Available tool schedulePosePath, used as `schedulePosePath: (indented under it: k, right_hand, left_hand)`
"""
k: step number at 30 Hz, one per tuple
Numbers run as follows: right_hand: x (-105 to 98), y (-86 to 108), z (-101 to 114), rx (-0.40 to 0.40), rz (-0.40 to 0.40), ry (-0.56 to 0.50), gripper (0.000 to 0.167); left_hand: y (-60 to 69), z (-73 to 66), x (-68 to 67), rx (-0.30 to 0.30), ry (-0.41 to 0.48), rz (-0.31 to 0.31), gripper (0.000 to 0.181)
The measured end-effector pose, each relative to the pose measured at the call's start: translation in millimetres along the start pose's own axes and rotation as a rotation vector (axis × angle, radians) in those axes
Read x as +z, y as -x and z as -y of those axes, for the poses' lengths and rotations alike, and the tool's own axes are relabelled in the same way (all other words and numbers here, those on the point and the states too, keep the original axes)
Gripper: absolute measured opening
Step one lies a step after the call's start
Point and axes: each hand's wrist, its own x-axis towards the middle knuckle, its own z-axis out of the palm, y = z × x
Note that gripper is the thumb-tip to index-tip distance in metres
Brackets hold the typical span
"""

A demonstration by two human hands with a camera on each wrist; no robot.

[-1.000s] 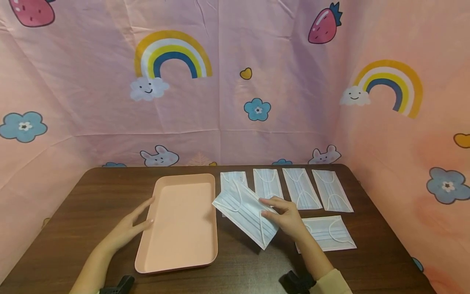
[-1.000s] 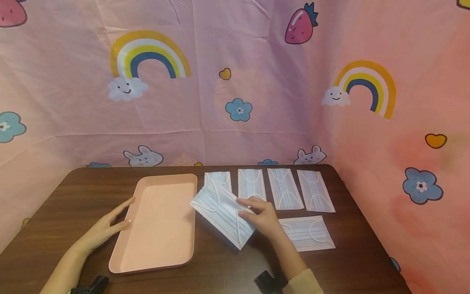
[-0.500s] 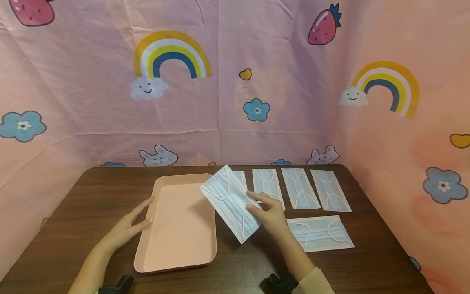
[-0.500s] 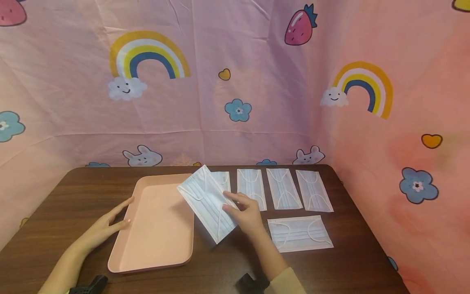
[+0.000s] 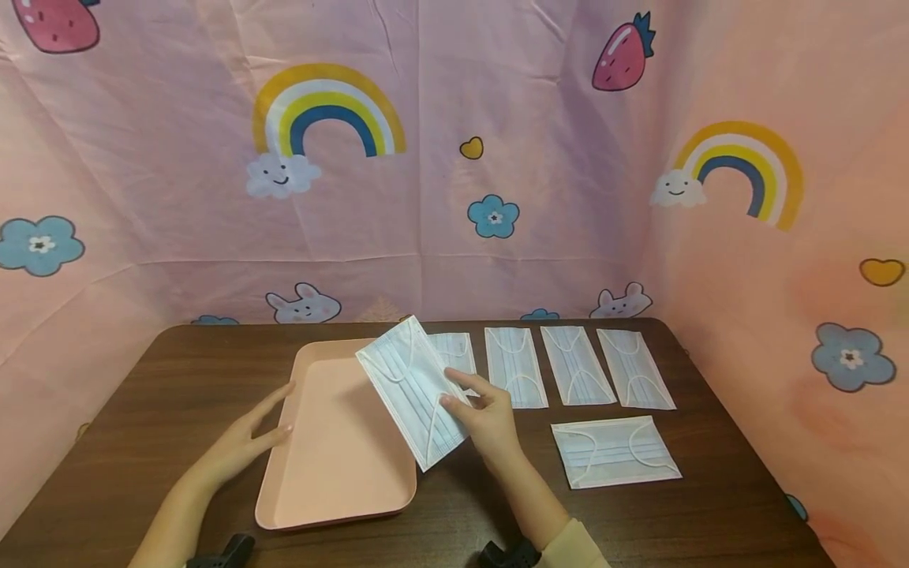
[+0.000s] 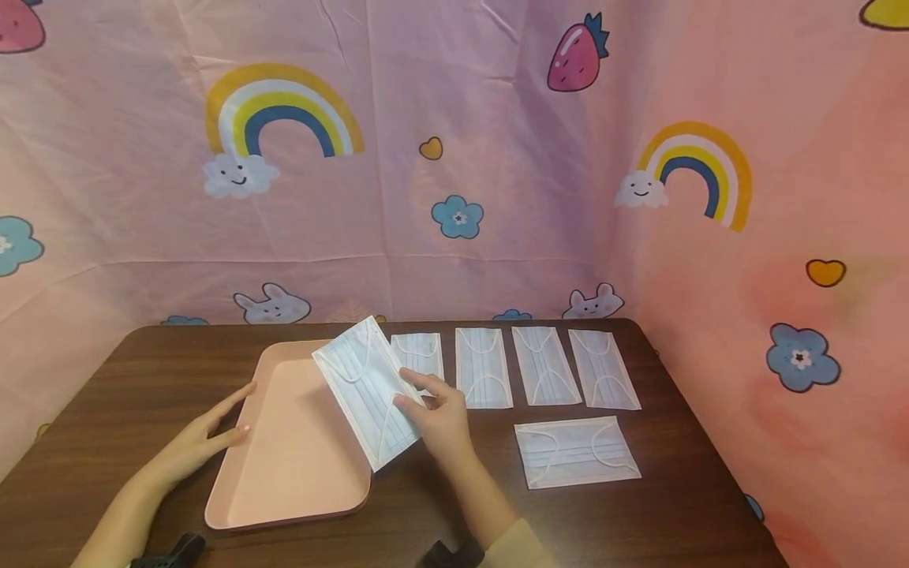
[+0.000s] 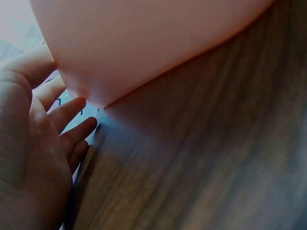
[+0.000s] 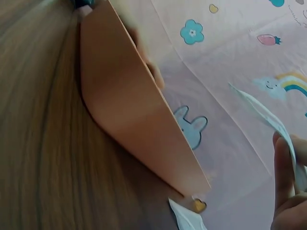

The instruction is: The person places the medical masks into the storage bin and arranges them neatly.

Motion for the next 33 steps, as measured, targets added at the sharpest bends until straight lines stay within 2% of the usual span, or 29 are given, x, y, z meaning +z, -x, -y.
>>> schedulePosePath:
  k: [5, 7, 15, 20, 27, 33]
  right_hand:
    - [18.3, -0.8, -2.6, 0.020, 0.014, -0.056, 0.039]
    - [26.5, -0.2, 2.5, 0.029, 0.016, -0.078, 0.039]
    - [51.5, 1.1, -11.9, 0.095, -0.045, -0.112, 0.037]
    - [60.3, 3.4, -16.8, 0.117, -0.089, -0.084, 0.035]
    - [76.8, 4.2, -13.5, 0.093, -0.147, -0.077, 0.031]
    - [89.6, 3.6, -11.5, 0.086, -0.180, -0.019, 0.030]
  left_hand:
    - [-2.0, 0.8, -1.2, -0.026, -0.005, 0.014, 0.067]
    - [-2.3, 1.1, -1.4, -0.029, -0.013, 0.011, 0.067]
    - [0.9, 0.4, -1.5, -0.043, -0.014, 0.011, 0.067]
    - [-1.1, 0.2, -0.2, -0.027, -0.012, 0.007, 0.067]
    - [0.2, 1.9, -0.1, -0.016, -0.009, 0.004, 0.067]
    - [-0.5, 1.7, -0.7, -0.013, -0.025, 0.000, 0.067]
